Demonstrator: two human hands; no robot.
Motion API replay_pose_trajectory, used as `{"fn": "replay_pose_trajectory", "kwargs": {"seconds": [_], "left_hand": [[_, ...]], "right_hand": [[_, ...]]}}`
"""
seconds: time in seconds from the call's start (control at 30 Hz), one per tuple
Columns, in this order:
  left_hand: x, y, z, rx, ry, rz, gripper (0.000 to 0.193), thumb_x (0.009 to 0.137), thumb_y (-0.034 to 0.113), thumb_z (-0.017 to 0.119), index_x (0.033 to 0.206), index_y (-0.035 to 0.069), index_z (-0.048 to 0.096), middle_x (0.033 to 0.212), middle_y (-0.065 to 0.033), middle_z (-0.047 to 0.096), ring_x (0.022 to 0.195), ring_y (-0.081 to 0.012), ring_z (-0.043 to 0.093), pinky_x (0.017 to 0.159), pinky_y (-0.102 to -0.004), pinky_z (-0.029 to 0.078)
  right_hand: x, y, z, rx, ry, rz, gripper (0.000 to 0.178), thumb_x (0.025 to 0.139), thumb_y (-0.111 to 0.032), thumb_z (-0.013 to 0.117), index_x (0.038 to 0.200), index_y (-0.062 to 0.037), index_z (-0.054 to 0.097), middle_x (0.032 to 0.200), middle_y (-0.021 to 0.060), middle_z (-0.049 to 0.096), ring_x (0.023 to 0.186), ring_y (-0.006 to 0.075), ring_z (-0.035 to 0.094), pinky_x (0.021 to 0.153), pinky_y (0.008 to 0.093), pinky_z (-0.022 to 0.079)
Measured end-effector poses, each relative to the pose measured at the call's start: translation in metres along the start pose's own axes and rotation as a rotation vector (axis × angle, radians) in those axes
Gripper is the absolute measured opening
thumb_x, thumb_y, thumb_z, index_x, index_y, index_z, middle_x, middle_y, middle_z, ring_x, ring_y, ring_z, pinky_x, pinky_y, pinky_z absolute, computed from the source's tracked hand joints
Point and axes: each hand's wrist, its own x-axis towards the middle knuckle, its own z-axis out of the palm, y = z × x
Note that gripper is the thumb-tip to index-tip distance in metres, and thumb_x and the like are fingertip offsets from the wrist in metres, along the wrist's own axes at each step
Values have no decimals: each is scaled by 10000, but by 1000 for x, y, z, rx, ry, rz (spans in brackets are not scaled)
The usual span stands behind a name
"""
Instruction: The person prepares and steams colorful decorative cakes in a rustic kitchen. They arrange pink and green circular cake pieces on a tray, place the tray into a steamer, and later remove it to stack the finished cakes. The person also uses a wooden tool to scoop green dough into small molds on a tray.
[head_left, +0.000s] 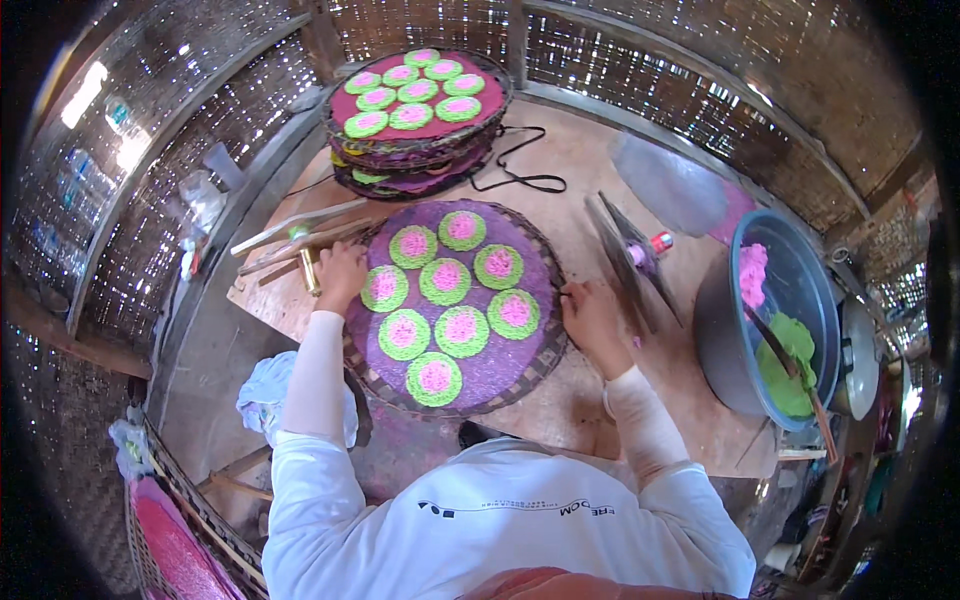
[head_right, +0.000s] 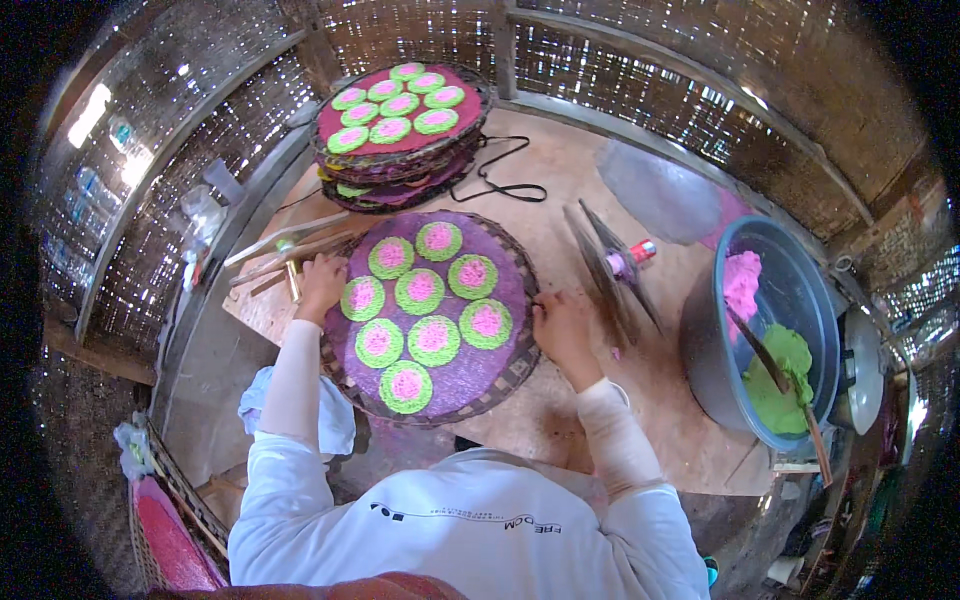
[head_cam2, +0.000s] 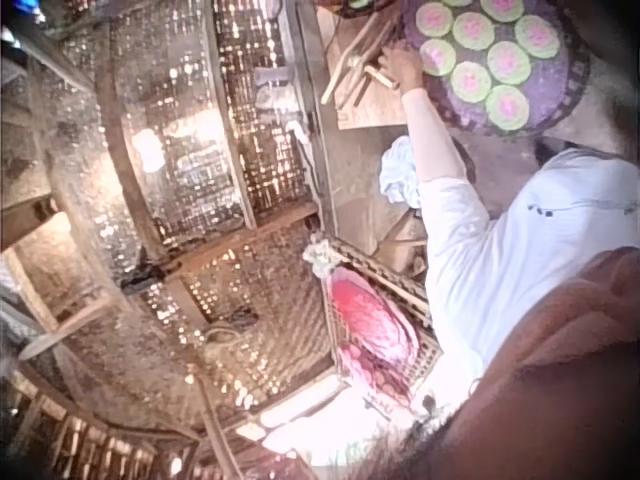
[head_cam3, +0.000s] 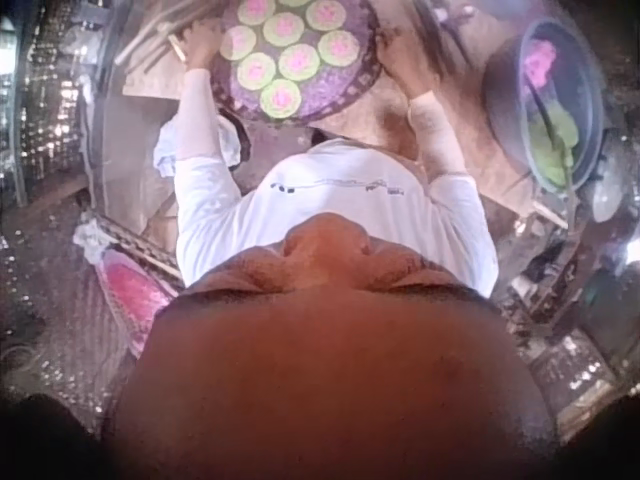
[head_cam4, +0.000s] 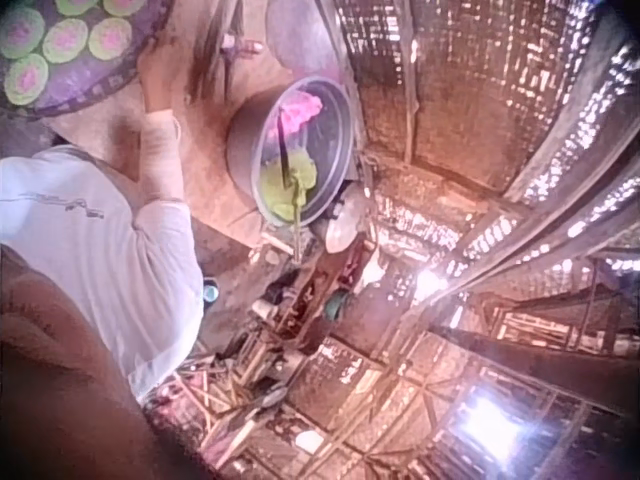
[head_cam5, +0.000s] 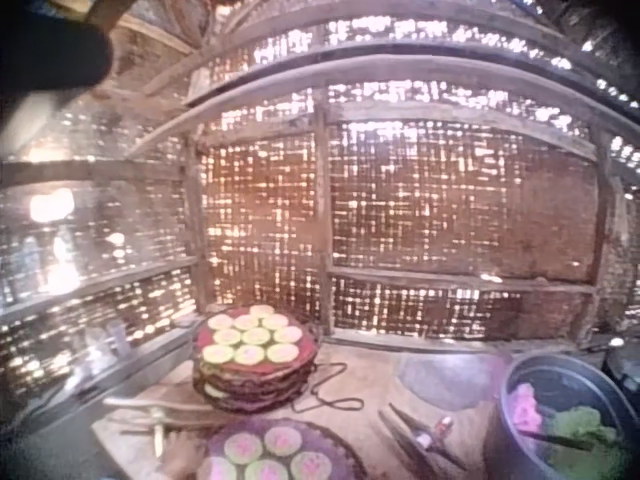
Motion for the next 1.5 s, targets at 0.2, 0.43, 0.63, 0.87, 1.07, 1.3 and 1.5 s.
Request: {"fn": "replay_pose_trajectory", "kwargs": {"seconds": [0.2, 0.43, 0.63, 0.87, 1.07, 1.3, 1.5], "left_hand": [[-1, 22, -24, -106, -133, -91, 241, 768, 287, 552, 976, 206, 642, 1017, -73, 578, 1001, -323, 493, 837, -501, 337], [-7, 18, -25, -133, -151, -57, 286, 765, 286, 571, 1031, 203, 638, 1110, -58, 575, 1077, -298, 481, 875, -501, 335], [-10, 12, -25, -97, -4, 108, 249, 766, 217, 564, 992, 138, 635, 1027, -98, 598, 986, -305, 524, 832, -456, 378], [-13, 20, -49, -269, 68, 366, 199, 803, 166, 520, 921, 10, 562, 873, -194, 580, 849, -374, 547, 736, -440, 427], [0, 24, -65, -453, 144, 415, 166, 840, 216, 488, 940, 93, 540, 735, -193, 594, 682, -382, 575, 586, -471, 431], [46, 35, -140, -682, 108, 505, 187, 851, 214, 456, 930, 68, 542, 774, -190, 598, 727, -376, 577, 623, -457, 436], [158, 29, -181, -629, 122, 509, 280, 820, 274, 466, 963, 67, 590, 850, -184, 610, 820, -354, 586, 710, -429, 452]], "right_hand": [[8, -5, 10, -39, 47, 92, 180, 774, -217, 546, 886, -103, 628, 911, 109, 566, 878, 290, 554, 764, 449, 407], [18, -13, 18, -200, -74, 133, 200, 767, -229, 532, 857, -81, 634, 947, 113, 571, 926, 287, 549, 777, 478, 391], [22, -22, 27, 29, -87, 324, 217, 778, -250, 538, 851, -71, 637, 959, 140, 600, 922, 326, 563, 804, 481, 397], [19, -43, 32, 372, 49, 393, 162, 822, -168, 535, 845, -11, 565, 804, 185, 602, 717, 333, 595, 636, 394, 442], [27, -90, -4, 384, 337, 284, 114, 854, -122, 495, 900, -18, 501, 748, 196, 571, 695, 356, 569, 594, 388, 425], [76, -123, -102, 233, 424, 142, 126, 855, -113, 479, 877, 9, 505, 729, 171, 549, 658, 246, 537, 624, 347, 420], [213, -108, -136, 250, 346, -28, 198, 827, -171, 498, 822, 20, 553, 750, 189, 579, 729, 302, 580, 667, 350, 449]]}}
